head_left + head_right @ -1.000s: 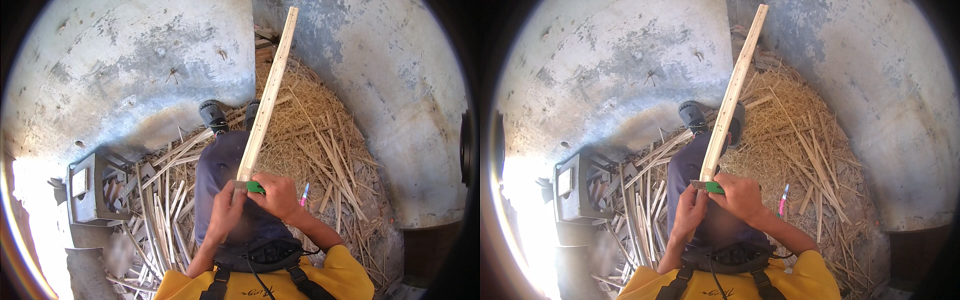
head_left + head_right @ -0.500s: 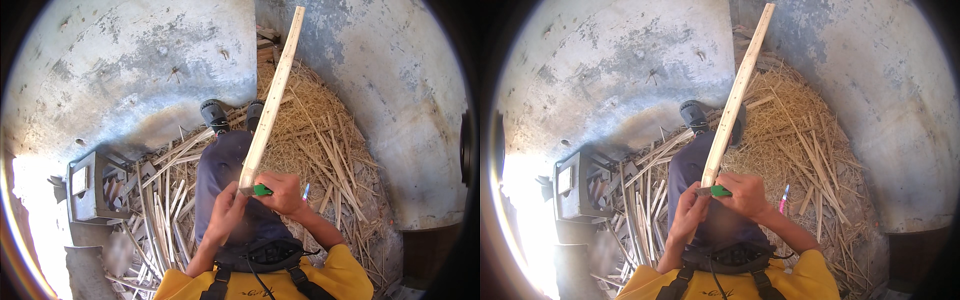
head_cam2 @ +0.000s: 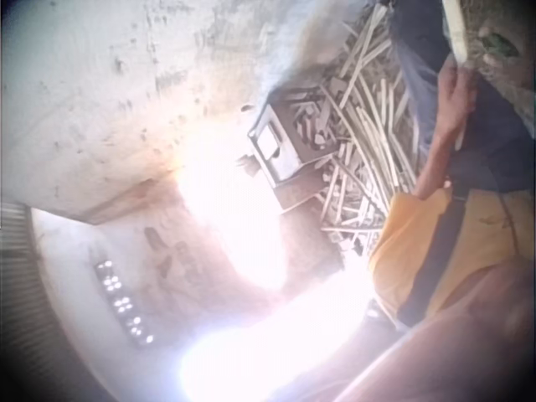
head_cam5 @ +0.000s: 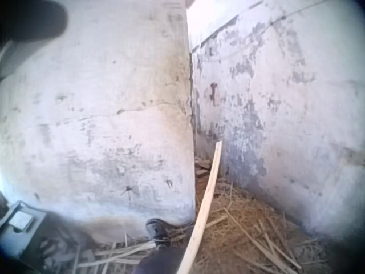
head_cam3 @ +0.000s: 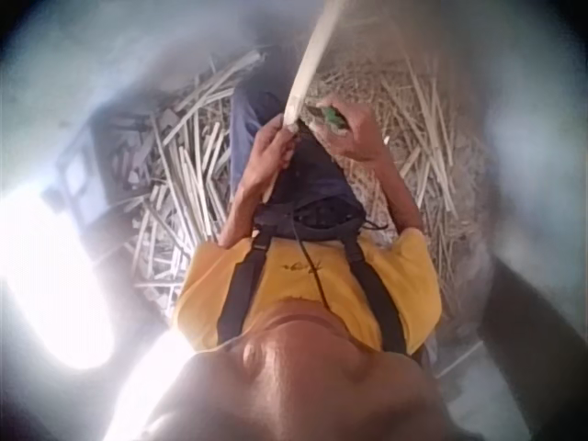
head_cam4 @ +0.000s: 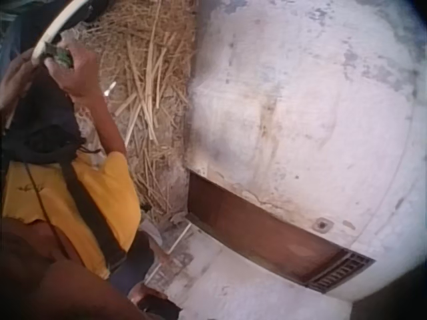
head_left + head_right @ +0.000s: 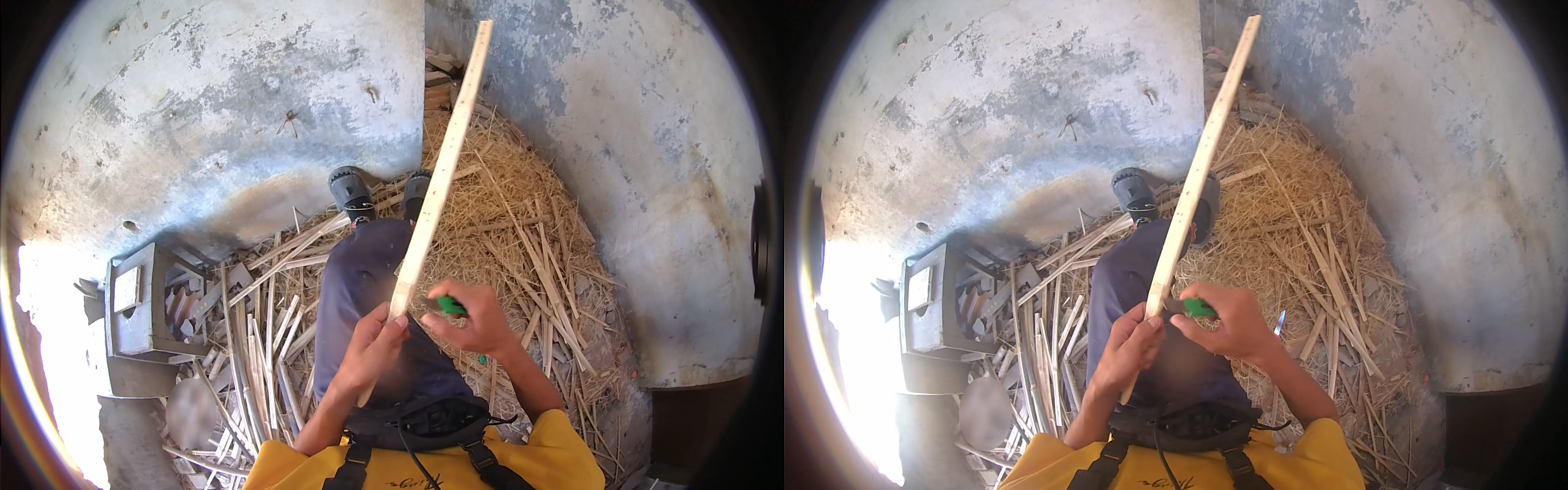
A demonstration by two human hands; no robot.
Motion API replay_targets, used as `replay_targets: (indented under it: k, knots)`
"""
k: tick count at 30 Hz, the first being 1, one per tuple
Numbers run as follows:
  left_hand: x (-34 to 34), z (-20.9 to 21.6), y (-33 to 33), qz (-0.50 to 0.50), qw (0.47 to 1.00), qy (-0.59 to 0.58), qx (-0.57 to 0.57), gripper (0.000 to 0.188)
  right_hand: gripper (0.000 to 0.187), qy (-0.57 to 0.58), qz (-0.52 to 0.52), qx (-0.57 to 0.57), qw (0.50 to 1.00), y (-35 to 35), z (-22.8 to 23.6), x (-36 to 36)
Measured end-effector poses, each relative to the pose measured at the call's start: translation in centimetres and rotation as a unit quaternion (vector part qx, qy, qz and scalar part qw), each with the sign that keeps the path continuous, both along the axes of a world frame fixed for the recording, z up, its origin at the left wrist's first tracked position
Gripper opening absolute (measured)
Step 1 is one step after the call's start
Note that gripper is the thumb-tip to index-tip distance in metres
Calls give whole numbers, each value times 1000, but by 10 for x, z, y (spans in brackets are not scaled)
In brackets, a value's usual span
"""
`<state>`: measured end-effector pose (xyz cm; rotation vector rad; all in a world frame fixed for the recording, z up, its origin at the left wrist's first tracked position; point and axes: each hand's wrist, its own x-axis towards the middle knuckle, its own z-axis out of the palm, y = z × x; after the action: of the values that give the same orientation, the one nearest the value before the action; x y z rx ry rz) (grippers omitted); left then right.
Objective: The person shaves a thin wooden strip by hand using a green utility knife while sitting in a workspace covered in wood shavings.
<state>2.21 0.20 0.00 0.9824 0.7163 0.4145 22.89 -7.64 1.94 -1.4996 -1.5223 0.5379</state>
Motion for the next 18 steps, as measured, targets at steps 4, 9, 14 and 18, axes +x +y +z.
replay_targets:
  k: [4, 9, 14, 18]
  knots:
    - [0, -6, 5, -6, 999, -12, 35, 18, 26, 99, 16, -35, 994, -8, -7, 13]
    - [-2, 4, 8, -2, 999, -43, -6, 15, 26, 65, 42, -23, 997, -9, -23, 0]
    - [-5, 12, 9, -29, 997, -64, -14, 17, 30, -75, 45, 50, 995, -4, -31, -8]
    - [-5, 17, 8, -48, 998, -40, 30, 26, 33, -135, 17, 79, 988, 0, -33, -11]
